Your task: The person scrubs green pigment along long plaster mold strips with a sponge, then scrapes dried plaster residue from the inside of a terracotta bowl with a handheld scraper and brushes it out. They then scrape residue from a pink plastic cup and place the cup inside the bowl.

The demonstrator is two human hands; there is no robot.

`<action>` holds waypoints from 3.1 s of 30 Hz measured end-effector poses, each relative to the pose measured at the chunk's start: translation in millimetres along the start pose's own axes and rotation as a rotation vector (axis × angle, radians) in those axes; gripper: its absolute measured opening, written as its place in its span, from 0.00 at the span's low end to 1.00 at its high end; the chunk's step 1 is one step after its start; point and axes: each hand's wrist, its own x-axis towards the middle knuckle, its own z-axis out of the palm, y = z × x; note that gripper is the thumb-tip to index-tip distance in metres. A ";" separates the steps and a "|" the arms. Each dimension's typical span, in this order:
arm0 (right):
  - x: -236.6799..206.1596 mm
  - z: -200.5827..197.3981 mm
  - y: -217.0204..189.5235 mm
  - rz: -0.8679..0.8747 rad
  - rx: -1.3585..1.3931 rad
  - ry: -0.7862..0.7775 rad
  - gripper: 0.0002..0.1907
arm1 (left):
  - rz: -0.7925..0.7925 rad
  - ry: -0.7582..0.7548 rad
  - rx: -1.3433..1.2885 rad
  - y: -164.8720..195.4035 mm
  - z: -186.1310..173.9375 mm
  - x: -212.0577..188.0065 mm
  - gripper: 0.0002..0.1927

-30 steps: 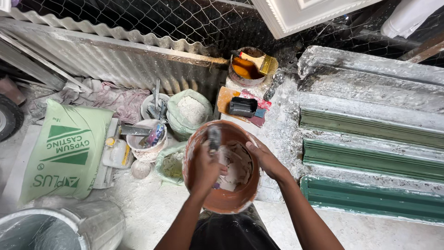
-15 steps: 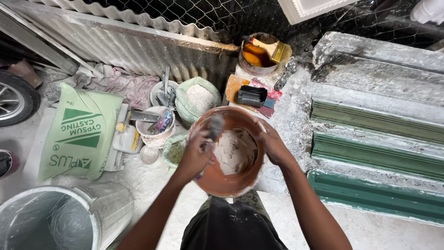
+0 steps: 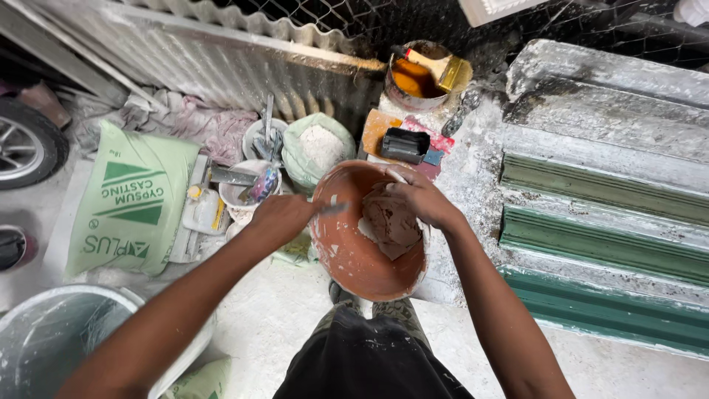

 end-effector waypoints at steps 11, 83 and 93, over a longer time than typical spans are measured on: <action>10.3 -5.5 -4.2 0.084 0.143 -0.050 0.26 | -0.078 -0.024 0.071 14.1 -7.3 -17.3 0.26; 5.4 19.4 -25.6 -0.063 -0.018 -0.252 0.28 | -0.150 0.110 0.185 134.5 85.6 62.5 0.09; 10.1 34.8 -28.7 -0.065 -0.053 -0.164 0.24 | -0.152 0.035 0.050 100.1 57.2 57.8 0.10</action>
